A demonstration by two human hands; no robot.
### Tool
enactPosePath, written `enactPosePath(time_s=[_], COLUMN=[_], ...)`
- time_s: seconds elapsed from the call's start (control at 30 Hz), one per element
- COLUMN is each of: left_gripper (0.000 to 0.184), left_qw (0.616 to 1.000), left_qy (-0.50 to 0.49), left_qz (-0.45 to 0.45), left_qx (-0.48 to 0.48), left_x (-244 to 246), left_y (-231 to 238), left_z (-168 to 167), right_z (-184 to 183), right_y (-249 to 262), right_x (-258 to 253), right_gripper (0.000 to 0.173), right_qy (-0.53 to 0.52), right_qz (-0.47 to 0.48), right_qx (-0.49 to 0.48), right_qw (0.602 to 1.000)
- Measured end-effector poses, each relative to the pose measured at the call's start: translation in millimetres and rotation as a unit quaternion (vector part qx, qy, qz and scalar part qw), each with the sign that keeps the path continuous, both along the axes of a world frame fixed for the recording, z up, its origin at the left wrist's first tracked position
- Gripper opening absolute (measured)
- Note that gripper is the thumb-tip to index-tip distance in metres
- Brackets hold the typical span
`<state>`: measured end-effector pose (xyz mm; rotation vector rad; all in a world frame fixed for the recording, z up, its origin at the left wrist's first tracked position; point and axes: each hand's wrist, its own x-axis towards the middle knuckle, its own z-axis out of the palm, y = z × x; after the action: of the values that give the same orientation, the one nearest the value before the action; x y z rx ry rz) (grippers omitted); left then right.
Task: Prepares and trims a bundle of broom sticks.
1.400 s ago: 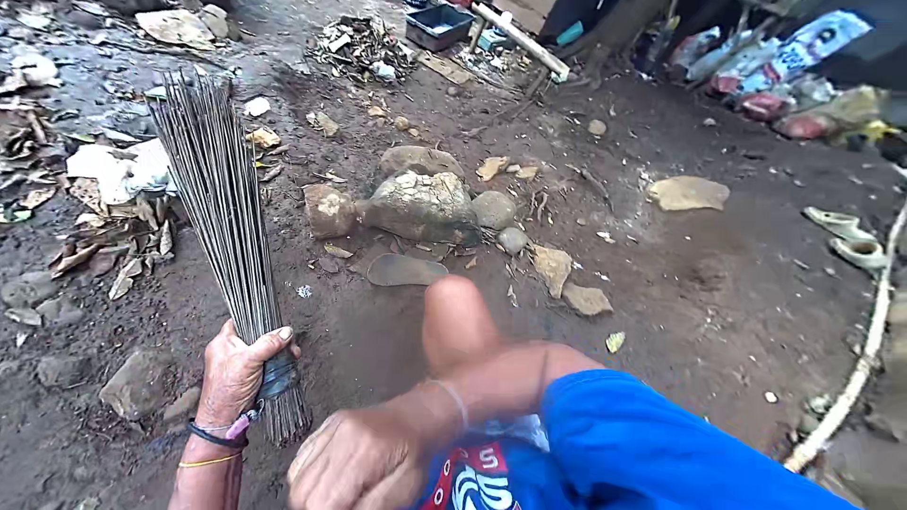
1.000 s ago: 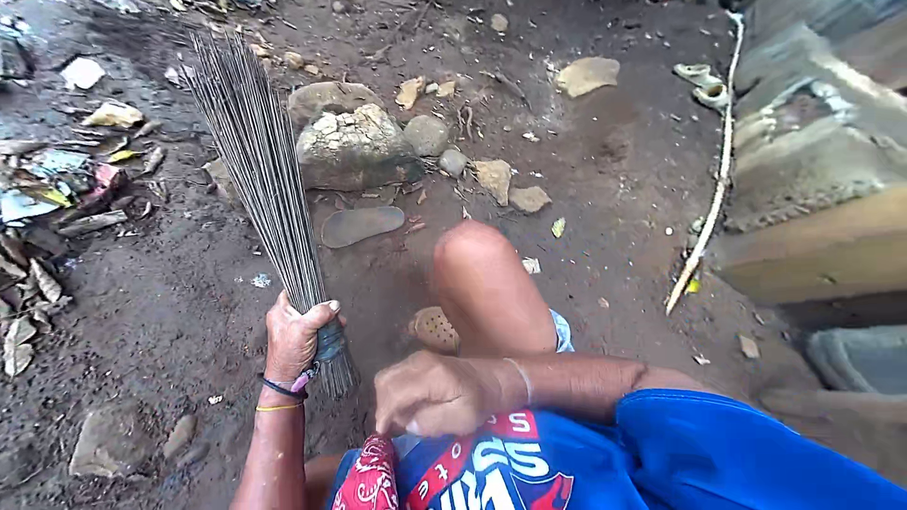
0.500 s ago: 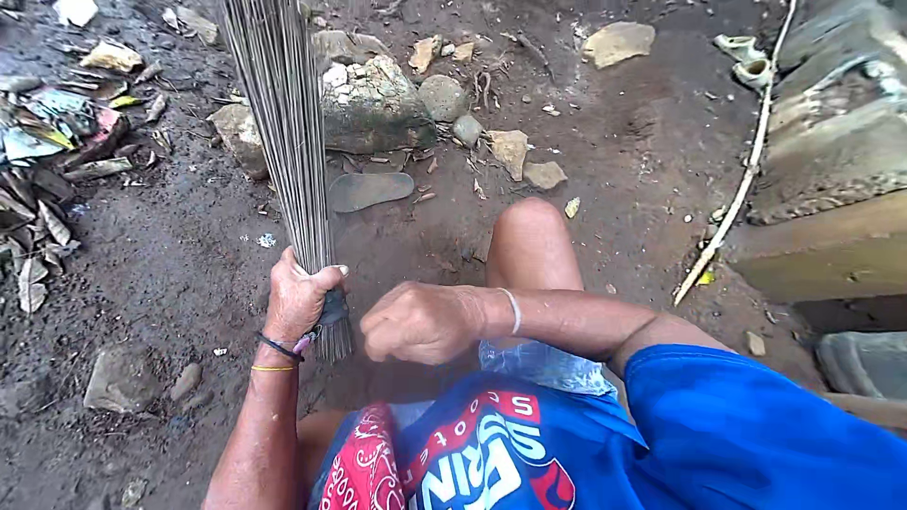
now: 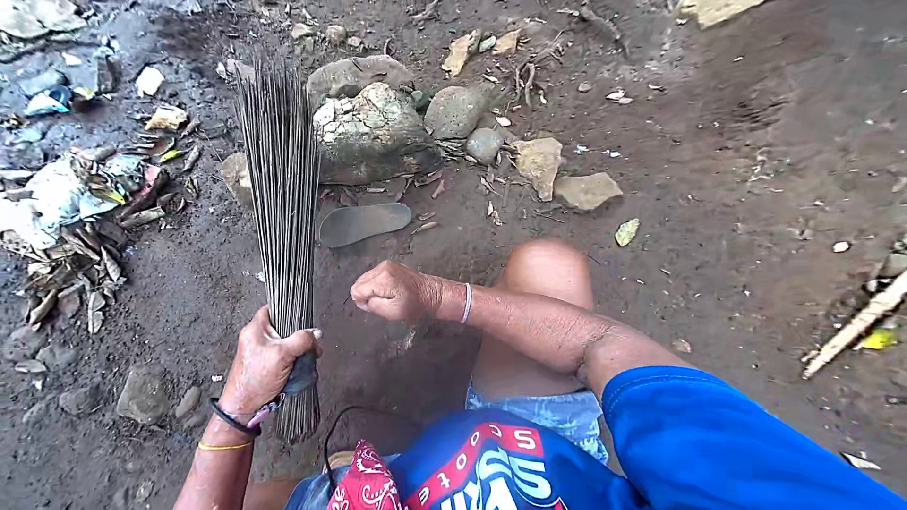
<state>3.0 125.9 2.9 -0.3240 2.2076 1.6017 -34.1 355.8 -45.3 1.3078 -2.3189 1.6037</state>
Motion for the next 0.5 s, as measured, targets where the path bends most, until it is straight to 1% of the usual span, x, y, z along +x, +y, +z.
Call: enactPosePath(time_s=[0.07,0.17,0.3,0.4,0.47,0.5], left_gripper=[0.051,0.054,0.053,0.052,0.05,0.049], left_qw=[1.0,0.999,0.997,0.997,0.997,0.997], left_qy=[-0.006,-0.013,-0.025,-0.024,-0.021,-0.018], left_qz=[-0.005,-0.014,-0.025,-0.03,-0.024,-0.014], left_qx=[-0.019,-0.048,-0.066,-0.064,-0.067,-0.069], left_x=[-3,-7,-17,-29,-35,-37], left_y=[23,58,105,131,146,153], left_z=[9,16,23,24,27,30], right_z=[-4,-20,-27,-25,-23,-29], right_y=[19,47,76,89,96,97], right_x=[-11,-26,-42,-46,-43,-44], right_gripper=[0.022,0.022,0.022,0.022,0.024,0.024], right_qy=[-0.013,-0.039,-0.112,-0.196,-0.28,-0.309], right_qz=[-0.004,-0.042,-0.079,-0.107,-0.109,-0.106], right_qx=[-0.027,-0.072,-0.149,-0.214,-0.249,-0.265], right_qw=[1.0,0.996,0.979,0.951,0.921,0.907])
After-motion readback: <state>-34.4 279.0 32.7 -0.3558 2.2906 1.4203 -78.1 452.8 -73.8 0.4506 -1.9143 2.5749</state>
